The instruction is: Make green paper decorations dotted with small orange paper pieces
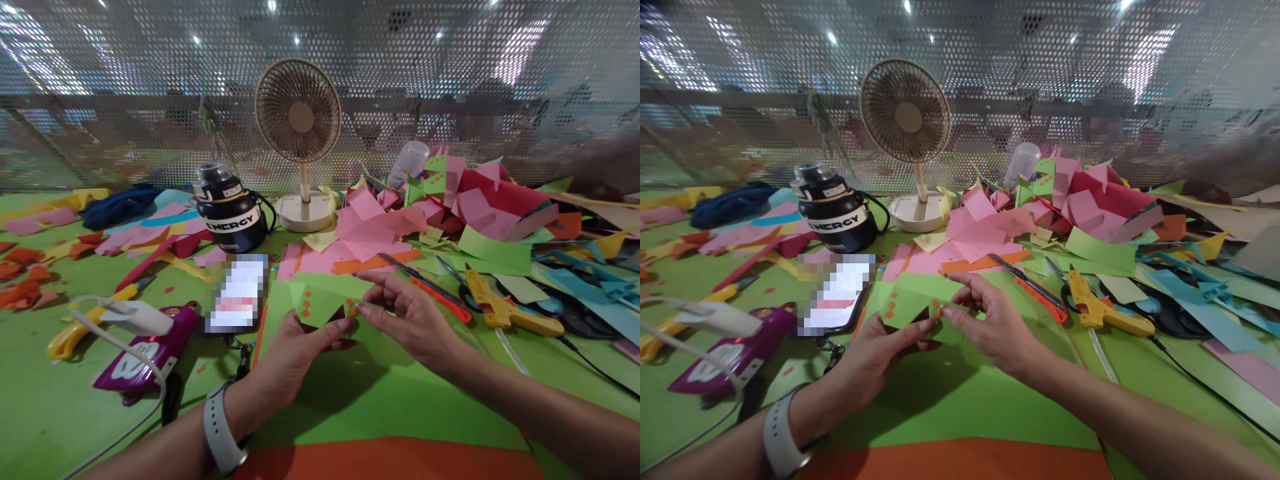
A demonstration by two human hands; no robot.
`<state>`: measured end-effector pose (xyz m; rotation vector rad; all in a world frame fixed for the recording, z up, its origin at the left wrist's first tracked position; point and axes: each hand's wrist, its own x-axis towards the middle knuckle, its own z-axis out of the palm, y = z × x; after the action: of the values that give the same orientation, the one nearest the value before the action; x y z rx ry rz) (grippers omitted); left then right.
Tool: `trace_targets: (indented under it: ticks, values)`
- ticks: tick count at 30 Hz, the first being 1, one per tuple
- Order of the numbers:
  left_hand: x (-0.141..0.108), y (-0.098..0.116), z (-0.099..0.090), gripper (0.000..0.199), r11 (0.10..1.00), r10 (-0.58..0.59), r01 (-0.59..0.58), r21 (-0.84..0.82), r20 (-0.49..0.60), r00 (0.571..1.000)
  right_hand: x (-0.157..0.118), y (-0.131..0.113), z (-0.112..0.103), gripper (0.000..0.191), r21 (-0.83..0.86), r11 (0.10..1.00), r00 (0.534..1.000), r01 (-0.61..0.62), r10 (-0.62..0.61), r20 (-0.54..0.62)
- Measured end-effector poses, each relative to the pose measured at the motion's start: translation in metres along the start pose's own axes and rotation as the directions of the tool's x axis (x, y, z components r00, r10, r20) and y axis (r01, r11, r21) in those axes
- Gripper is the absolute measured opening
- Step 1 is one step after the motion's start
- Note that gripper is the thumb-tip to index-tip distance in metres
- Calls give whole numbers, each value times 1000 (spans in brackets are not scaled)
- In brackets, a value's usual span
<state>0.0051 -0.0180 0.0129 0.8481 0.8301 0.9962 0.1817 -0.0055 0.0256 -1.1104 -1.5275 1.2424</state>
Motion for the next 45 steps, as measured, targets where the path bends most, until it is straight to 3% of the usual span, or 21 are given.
trace_targets:
  ticks: [28,39,45]
  values:
    - [2,-3,-3,19,998,58,-58,28,12,998,-1,1,-1,44,38,999,999,-15,14,39]
    - [2,-4,-2,16,996,82,-84,28,73,994,0,4,4,49,-64,998,1000,9,-8,17]
    - [1,-1,-1,19,997,66,-69,28,92,994,-1,5,5,48,-16,1000,999,15,-14,51]
